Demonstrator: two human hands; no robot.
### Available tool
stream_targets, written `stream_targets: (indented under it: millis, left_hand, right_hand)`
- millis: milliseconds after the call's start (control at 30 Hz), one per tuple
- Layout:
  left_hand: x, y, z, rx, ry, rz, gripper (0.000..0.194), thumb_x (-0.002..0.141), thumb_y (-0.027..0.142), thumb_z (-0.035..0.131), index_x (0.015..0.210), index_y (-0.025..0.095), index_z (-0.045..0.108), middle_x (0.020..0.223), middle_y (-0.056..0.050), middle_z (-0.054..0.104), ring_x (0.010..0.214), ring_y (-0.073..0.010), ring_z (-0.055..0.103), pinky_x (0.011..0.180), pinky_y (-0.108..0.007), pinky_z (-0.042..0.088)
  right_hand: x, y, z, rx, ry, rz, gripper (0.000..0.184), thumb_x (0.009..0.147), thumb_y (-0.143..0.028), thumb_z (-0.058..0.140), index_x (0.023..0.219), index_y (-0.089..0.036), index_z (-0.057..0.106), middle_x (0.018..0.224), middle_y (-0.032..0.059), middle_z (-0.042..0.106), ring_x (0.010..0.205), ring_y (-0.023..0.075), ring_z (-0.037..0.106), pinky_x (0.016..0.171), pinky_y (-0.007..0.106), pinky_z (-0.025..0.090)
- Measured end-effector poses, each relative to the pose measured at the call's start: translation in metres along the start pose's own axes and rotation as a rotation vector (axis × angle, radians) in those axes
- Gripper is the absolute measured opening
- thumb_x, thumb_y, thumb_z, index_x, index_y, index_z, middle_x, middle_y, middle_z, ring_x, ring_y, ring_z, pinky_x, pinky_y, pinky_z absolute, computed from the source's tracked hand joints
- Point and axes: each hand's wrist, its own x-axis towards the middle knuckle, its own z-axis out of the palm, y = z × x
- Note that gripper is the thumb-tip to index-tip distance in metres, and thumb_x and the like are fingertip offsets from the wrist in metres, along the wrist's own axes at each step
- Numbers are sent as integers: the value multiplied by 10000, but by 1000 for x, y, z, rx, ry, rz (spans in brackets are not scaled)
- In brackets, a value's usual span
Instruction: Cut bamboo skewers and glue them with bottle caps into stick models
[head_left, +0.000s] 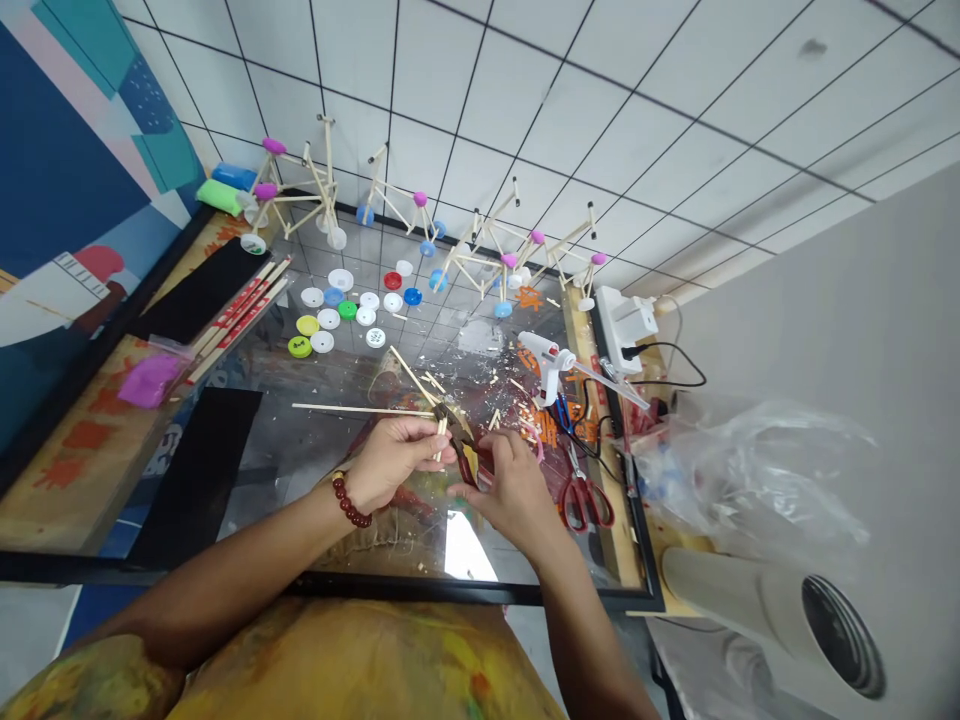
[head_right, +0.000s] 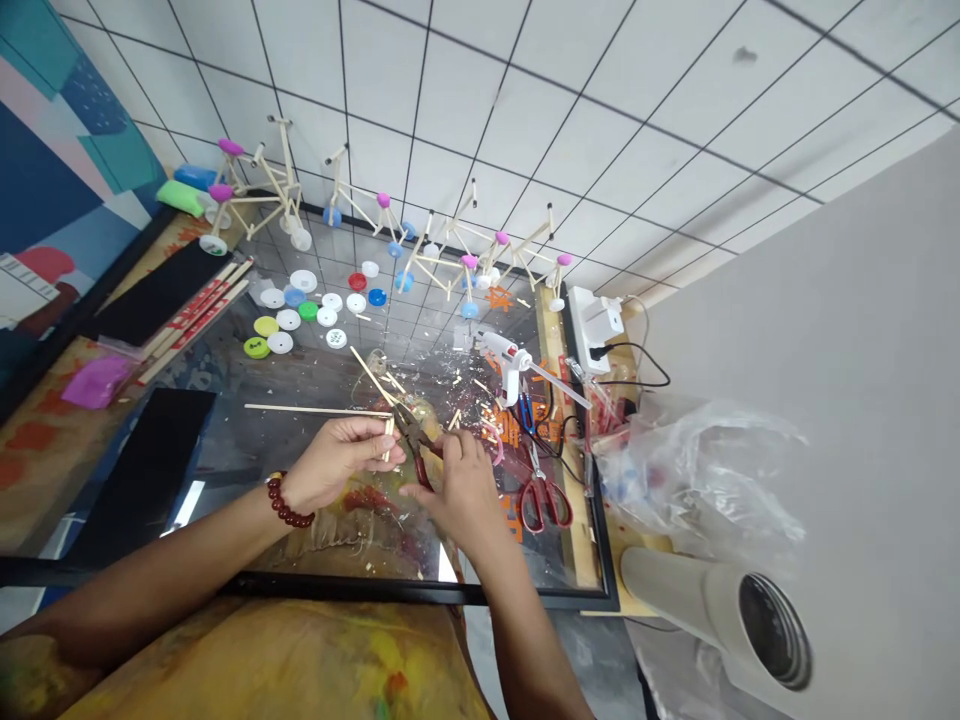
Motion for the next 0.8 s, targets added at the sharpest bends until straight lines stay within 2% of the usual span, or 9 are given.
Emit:
stream_targets:
  millis: [167,233,267,333,433,533,600,667,800]
  left_hand:
    - [1,2,-1,9,0,51,421,521,438,888,784,137,754,823,-72,758,702,-163,713,686,-279,569]
    - [1,3,-2,16,-9,75,392,539,428,882,769,136,757,826,-78,760,698,-161,712,680,-270,565]
    - [1,4,-3,18,-11,87,377,545,421,880,754,133,757,799,-76,757,694,-160,710,673,-264,562]
    - [2,5,-4,14,-9,112,356,549,410,880,730,130,756,738,-70,746,682,-158,704,662,-259,560]
    - [3,7,-5,-6,7,130,361,538,401,886,742,129,763,701,-57,737,648,-152,693,663,-275,569]
    - [5,6,-5,-37,22,126,396,506,378,903,795,141,773,702,-37,736,634,-146,687,680,-296,581]
    - [6,5,-5,-40,22,124,398,497,370,908,794,142,772,711,-31,736,632,-142,685,683,-298,584]
    - [6,4,-5,-37,21,125,386,495,371,909,768,139,765,714,-30,733,629,-139,683,674,-290,582]
    - [9,2,-8,-47,29,122,381,511,365,906,784,141,762,738,-39,737,658,-146,691,680,-288,583]
  right_hand:
    - [-3,-4,2,-196,-71,-11,218,811,-284,674,971,-171,579,994,120,594,928,273,567,824,424,501]
    - [1,-3,1,-159,-68,-5,42,807,-212,612,816,-182,584,905,89,582,841,224,562,774,358,492]
    - [2,-1,-1,-97,-72,12,73,801,-200,590,735,-188,564,849,69,566,791,199,549,743,329,482]
    - [3,4,-8,136,-102,85,208,812,-236,563,619,-197,496,741,27,517,703,157,508,677,285,461]
    - [-4,10,-22,697,-230,303,289,806,-364,622,619,-200,476,660,-21,477,626,122,499,635,266,479]
    - [-18,11,-33,1217,-391,480,268,684,-368,766,756,-204,566,770,-7,581,691,144,601,683,320,547]
    - [-25,10,-35,1353,-442,487,253,683,-325,752,875,-216,629,905,28,636,793,179,650,724,355,564]
    - [-30,7,-33,1240,-408,404,247,720,-274,694,959,-221,669,997,58,649,904,202,660,788,364,558]
    - [-33,11,-22,585,-144,131,316,729,-130,612,1028,-204,681,1165,108,612,1130,240,600,976,400,495]
